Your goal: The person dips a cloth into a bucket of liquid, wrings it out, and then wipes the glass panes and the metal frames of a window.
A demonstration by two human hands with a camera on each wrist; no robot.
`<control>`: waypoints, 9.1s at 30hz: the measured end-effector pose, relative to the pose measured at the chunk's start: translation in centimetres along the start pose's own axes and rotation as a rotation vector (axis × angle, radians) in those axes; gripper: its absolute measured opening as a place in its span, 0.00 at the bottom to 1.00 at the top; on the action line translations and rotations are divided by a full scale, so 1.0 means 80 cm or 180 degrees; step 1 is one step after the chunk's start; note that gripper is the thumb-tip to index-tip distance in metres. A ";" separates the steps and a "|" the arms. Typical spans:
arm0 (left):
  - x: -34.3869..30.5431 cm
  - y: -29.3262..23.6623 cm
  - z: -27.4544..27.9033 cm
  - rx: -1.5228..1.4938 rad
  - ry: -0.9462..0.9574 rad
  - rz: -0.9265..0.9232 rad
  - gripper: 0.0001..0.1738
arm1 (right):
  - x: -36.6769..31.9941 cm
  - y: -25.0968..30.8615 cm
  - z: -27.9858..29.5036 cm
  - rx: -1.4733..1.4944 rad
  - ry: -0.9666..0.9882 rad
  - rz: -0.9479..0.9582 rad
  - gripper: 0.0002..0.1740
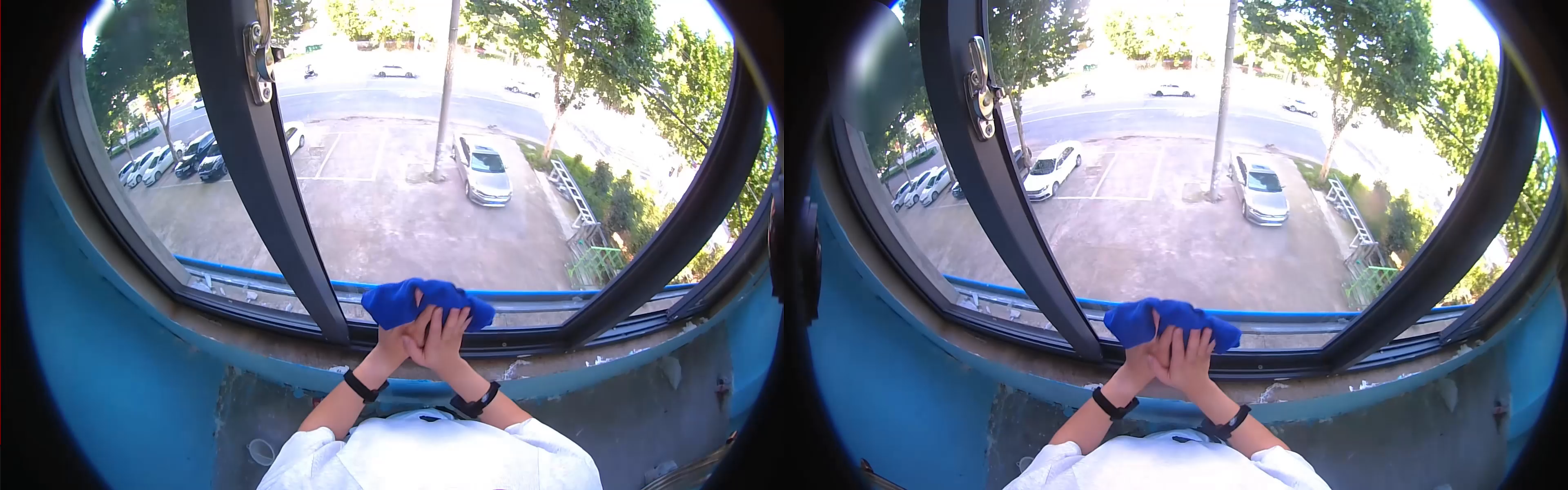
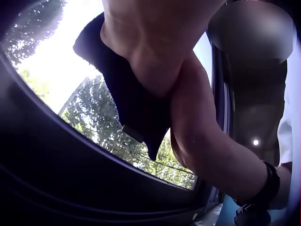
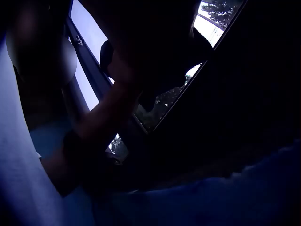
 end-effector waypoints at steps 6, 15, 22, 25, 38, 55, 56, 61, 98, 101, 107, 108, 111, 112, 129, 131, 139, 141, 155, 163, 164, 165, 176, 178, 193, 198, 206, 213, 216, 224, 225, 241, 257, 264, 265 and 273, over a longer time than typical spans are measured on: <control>0.067 0.009 0.036 0.0212 -0.0184 0.0250 0.25 | 0.103 0.001 0.033 0.0143 -0.0319 0.0130 0.53; 0.321 -0.018 0.185 0.1213 -0.1689 -0.0411 0.32 | 0.376 0.009 0.135 0.0292 -0.1448 0.0245 0.46; 0.146 0.011 0.075 0.0764 -0.0612 -0.0026 0.21 | 0.175 0.012 0.043 -0.0387 -0.0590 0.0365 0.51; 0.024 0.031 0.007 0.0861 -0.0026 0.0047 0.19 | 0.042 0.015 0.000 -0.0345 -0.0026 0.0316 0.51; 0.296 -0.061 0.151 0.1028 -0.1347 -0.0241 0.32 | 0.329 -0.048 0.163 0.0205 -0.1509 0.0233 0.41; 0.033 -0.044 -0.008 -0.0014 -0.0111 -0.0419 0.27 | -0.003 -0.082 0.038 -0.0458 -0.0403 -0.0364 0.40; 0.031 -0.044 -0.008 -0.0085 -0.0010 -0.0375 0.28 | -0.013 -0.085 0.033 -0.0421 -0.0301 -0.0411 0.40; 0.156 -0.062 0.051 -0.0017 -0.0686 -0.0376 0.28 | 0.151 -0.083 0.095 -0.0511 -0.0765 -0.0043 0.41; 0.303 -0.245 0.004 0.0231 -0.1133 -0.0201 0.28 | 0.249 -0.246 0.257 -0.0349 -0.1274 0.0111 0.33; 0.235 -0.254 -0.045 0.0065 -0.0691 -0.0319 0.27 | 0.155 -0.267 0.226 -0.0333 -0.1137 -0.0182 0.34; 0.116 -0.264 -0.118 -0.0601 0.0138 -0.0009 0.26 | -0.041 -0.305 0.167 -0.0219 -0.0579 -0.0248 0.36; 0.107 -0.266 -0.122 -0.0625 0.0191 0.0075 0.27 | -0.051 -0.302 0.166 -0.0180 -0.0457 -0.0087 0.36; 0.177 -0.279 -0.083 -0.0551 -0.0178 -0.0145 0.28 | 0.051 -0.301 0.211 0.0063 -0.0763 -0.0259 0.33; 0.208 -0.277 -0.075 -0.0468 -0.0256 -0.0094 0.28 | 0.102 -0.295 0.225 -0.0039 -0.0655 -0.0193 0.34; 0.098 -0.270 -0.151 -0.0499 0.0330 0.0220 0.25 | -0.039 -0.304 0.167 -0.0398 0.0416 -0.0728 0.39; 0.076 -0.265 -0.161 -0.0470 0.0442 0.0099 0.24 | -0.062 -0.303 0.163 -0.0363 0.0344 -0.0681 0.38; 0.085 -0.257 -0.122 0.0200 -0.0280 -0.0591 0.26 | 0.043 -0.310 0.295 -0.0207 -0.0710 -0.0595 0.33; 0.065 -0.235 -0.134 0.0210 -0.0093 -0.0481 0.28 | 0.072 -0.336 0.304 -0.0345 -0.0844 -0.0860 0.37; 0.029 -0.123 -0.073 0.1221 -0.0702 -0.0688 0.20 | 0.098 -0.351 0.250 -0.0869 -0.0870 -0.1172 0.68; 0.004 -0.066 -0.023 0.0676 -0.1118 -0.0009 0.31 | 0.097 -0.305 0.212 -0.0557 -0.0770 -0.0991 0.72; 0.012 -0.065 -0.006 0.0749 -0.1179 0.0086 0.33 | 0.099 -0.293 0.203 -0.0510 -0.0728 -0.0957 0.72; 0.021 -0.066 0.013 0.0824 -0.1233 0.0181 0.36 | 0.100 -0.280 0.195 -0.0461 -0.0681 -0.0926 0.73; -0.033 0.001 0.118 -0.0002 -0.1687 0.1346 0.39 | 0.116 -0.139 0.146 0.1421 -0.0524 -0.0473 0.59; -0.044 -0.005 0.144 0.0752 -0.1330 0.1129 0.40 | 0.118 -0.132 0.149 0.1742 -0.0619 -0.0487 0.57; -0.100 0.062 0.227 0.0783 -0.1062 0.1524 0.34 | 0.090 0.022 -0.007 0.2645 0.1206 -0.0942 0.59; -0.100 0.102 0.253 0.0664 -0.0957 0.1382 0.33 | 0.098 0.059 -0.043 0.2758 0.1440 -0.0990 0.58; -0.065 0.119 0.269 0.0605 -0.0583 0.1268 0.32 | 0.105 0.104 -0.074 0.3281 0.1548 -0.1212 0.53; -0.020 0.109 0.277 0.0574 -0.0485 0.1041 0.32 | 0.101 0.126 -0.098 0.3776 0.1445 -0.1528 0.49; 0.009 0.099 0.278 0.0545 -0.0469 0.0973 0.31 | 0.098 0.125 -0.097 0.3730 0.1456 -0.1579 0.48; -0.021 0.118 0.244 -0.1471 -0.1345 0.2341 0.23 | 0.048 0.064 -0.051 0.3516 0.2166 -0.1742 0.39; -0.001 0.104 0.243 -0.0993 -0.1088 0.1686 0.20 | 0.028 0.053 -0.042 0.3577 0.2442 -0.1918 0.37; 0.027 -0.368 -0.048 -0.4594 0.2240 0.0978 0.22 | -0.173 -0.229 0.341 0.3615 0.0392 -0.4269 0.54; -0.038 -0.822 -0.199 -0.6139 0.3874 0.0654 0.22 | -0.411 -0.403 0.782 0.3061 -0.1939 -0.5471 0.35; -0.089 -0.891 -0.349 -0.6547 0.4360 0.1687 0.22 | -0.432 -0.547 0.805 0.2350 -0.1614 -0.5630 0.25; -0.061 -0.914 -0.349 -0.6706 0.4236 0.1296 0.22 | -0.433 -0.572 0.810 0.2326 -0.1811 -0.5693 0.23; -0.034 -1.041 -0.468 -0.7014 0.5279 0.1905 0.29 | -0.416 -0.741 0.881 0.2296 -0.1840 -0.5812 0.30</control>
Point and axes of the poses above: each hand's wrist, its own x-axis towards the middle knuckle, its own z-axis out of the back of the hand, y = z × x, the point moved 10 cm from there along x, towards the middle knuckle, and after that the axes turned 9 degrees about -y, right-handed, at the moved point
